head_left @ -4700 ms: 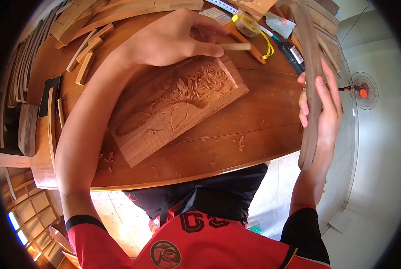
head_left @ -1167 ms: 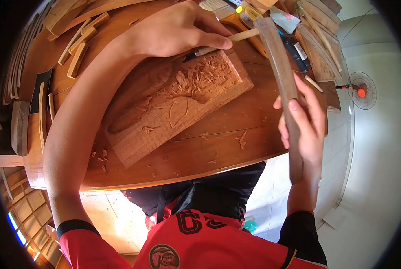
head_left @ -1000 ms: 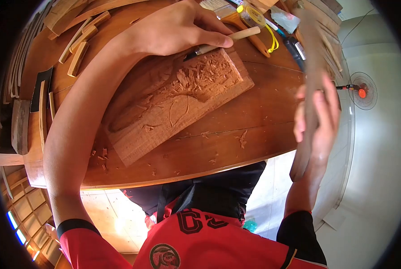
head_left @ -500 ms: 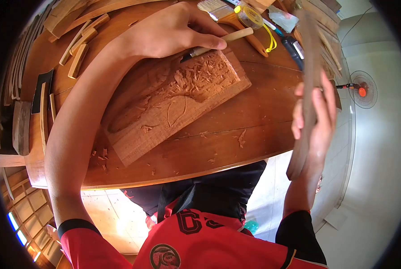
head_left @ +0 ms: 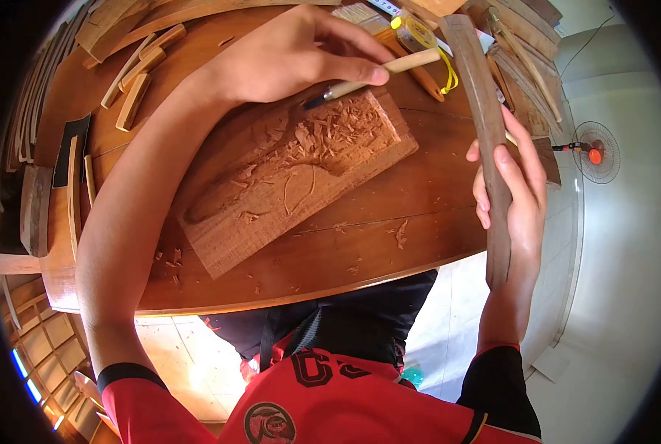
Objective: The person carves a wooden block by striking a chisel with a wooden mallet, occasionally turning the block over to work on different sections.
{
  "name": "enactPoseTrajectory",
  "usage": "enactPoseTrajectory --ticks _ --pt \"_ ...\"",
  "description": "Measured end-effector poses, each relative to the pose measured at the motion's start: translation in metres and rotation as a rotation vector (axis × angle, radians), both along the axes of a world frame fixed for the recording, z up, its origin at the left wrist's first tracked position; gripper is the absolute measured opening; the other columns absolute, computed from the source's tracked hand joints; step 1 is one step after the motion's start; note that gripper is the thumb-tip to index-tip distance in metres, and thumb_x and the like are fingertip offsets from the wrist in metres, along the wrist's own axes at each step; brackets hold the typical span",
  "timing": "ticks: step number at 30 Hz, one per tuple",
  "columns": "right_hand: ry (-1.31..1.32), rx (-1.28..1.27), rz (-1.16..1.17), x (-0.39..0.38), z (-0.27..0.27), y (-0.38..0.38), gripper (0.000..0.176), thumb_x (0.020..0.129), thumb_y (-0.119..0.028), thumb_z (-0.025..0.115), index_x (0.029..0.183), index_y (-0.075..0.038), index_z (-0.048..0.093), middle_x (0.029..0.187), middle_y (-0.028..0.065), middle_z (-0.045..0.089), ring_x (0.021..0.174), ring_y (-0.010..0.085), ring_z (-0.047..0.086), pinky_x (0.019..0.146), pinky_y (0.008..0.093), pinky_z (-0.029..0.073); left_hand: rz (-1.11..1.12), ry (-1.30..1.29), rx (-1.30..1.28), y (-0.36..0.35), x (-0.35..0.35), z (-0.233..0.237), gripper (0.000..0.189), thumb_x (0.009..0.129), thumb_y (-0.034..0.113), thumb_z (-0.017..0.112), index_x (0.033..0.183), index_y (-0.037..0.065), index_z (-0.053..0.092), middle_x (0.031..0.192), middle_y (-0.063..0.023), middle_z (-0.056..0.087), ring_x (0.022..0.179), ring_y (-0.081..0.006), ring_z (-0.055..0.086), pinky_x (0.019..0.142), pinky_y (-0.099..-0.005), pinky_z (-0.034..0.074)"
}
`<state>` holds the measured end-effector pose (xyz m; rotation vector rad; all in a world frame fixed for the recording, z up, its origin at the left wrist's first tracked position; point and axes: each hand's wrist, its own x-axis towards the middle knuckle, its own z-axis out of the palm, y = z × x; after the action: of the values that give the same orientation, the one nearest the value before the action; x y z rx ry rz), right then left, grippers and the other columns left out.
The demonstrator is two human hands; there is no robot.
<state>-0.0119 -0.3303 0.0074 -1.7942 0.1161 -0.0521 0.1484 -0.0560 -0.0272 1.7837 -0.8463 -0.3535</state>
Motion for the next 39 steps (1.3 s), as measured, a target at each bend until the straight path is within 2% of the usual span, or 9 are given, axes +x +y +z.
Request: enactPoseTrajectory --ticks 7,12,15,22,25,29,33,36,39 --pt "0.021 -0.049 0.084 -0.006 -0.004 0.009 0.051 0.108 -0.018 0.051 0.156 -0.006 0.042 0.100 0.0169 0.065 0.049 0.0104 0.052 0.038 0.0237 0.039 0.005 -0.062 0.035 -0.001 0.000 0.001 0.032 0.094 0.029 0.078 0.114 0.005 0.078 0.104 -0.0071 0.076 0.097 -0.0149 0.067 0.090 -0.0307 0.051" --pt "-0.098 0.046 -0.115 -0.004 0.006 0.006 0.052 0.108 -0.018 0.050 0.158 -0.007 0.039 0.102 0.0168 0.064 0.051 0.0114 0.053 0.037 0.0245 0.040 -0.006 -0.089 0.019 0.003 0.000 -0.003 0.028 0.094 0.025 0.077 0.114 0.005 0.078 0.105 -0.0049 0.075 0.099 -0.0136 0.065 0.092 -0.0302 0.050" --pt "0.035 -0.021 0.095 -0.008 -0.002 0.005 0.052 0.107 -0.015 0.054 0.156 -0.007 0.042 0.100 0.0169 0.067 0.050 0.0118 0.054 0.038 0.0246 0.039 0.001 0.014 0.027 0.002 -0.001 -0.001 0.026 0.094 0.022 0.077 0.113 0.005 0.078 0.106 -0.0038 0.074 0.100 -0.0129 0.065 0.092 -0.0297 0.049" --pt "-0.113 0.126 -0.123 -0.013 -0.002 0.010 0.052 0.107 -0.017 0.052 0.157 -0.006 0.040 0.103 0.0169 0.065 0.051 0.0106 0.053 0.039 0.0248 0.041 -0.019 -0.045 0.068 0.006 0.003 -0.003 0.030 0.094 0.027 0.077 0.113 0.004 0.078 0.104 -0.0043 0.075 0.099 -0.0129 0.064 0.091 -0.0301 0.049" --pt "0.060 0.007 0.095 -0.013 -0.005 0.010 0.050 0.106 -0.014 0.055 0.155 -0.007 0.045 0.100 0.0140 0.067 0.052 0.0105 0.056 0.041 0.0241 0.041 -0.009 -0.048 0.130 0.005 0.001 0.002 0.031 0.093 0.028 0.078 0.113 0.003 0.078 0.102 -0.0050 0.075 0.098 -0.0138 0.065 0.091 -0.0306 0.048" --pt "-0.165 0.196 -0.117 -0.008 0.001 0.004 0.051 0.106 -0.015 0.055 0.155 -0.007 0.043 0.100 0.0157 0.067 0.052 0.0114 0.056 0.040 0.0242 0.041 -0.008 -0.079 0.126 0.009 0.001 0.000 0.031 0.093 0.027 0.078 0.113 0.003 0.078 0.101 -0.0053 0.075 0.098 -0.0136 0.065 0.090 -0.0299 0.048" --pt "0.021 -0.010 0.109 -0.013 -0.009 0.012 0.052 0.107 -0.018 0.054 0.156 -0.008 0.042 0.101 0.0157 0.065 0.052 0.0104 0.053 0.039 0.0236 0.039 -0.019 0.043 0.065 0.008 -0.001 0.000 0.029 0.095 0.028 0.077 0.113 0.005 0.078 0.101 -0.0043 0.074 0.096 -0.0129 0.064 0.090 -0.0286 0.047" --pt "-0.018 0.054 0.002 -0.013 -0.001 0.002 0.051 0.108 -0.017 0.053 0.157 -0.008 0.041 0.101 0.0154 0.065 0.052 0.0104 0.053 0.039 0.0235 0.040 -0.033 -0.068 -0.010 0.005 0.005 -0.003 0.029 0.095 0.028 0.077 0.113 0.005 0.077 0.102 -0.0035 0.073 0.095 -0.0126 0.063 0.091 -0.0281 0.046" --pt "-0.045 0.006 -0.045 -0.011 0.004 0.000 0.050 0.108 -0.017 0.050 0.157 -0.007 0.041 0.101 0.0155 0.065 0.051 0.0093 0.052 0.039 0.0229 0.039 0.021 -0.009 0.017 0.000 0.002 -0.001 0.030 0.096 0.028 0.076 0.115 0.005 0.075 0.103 -0.0033 0.073 0.096 -0.0126 0.061 0.091 -0.0284 0.045"
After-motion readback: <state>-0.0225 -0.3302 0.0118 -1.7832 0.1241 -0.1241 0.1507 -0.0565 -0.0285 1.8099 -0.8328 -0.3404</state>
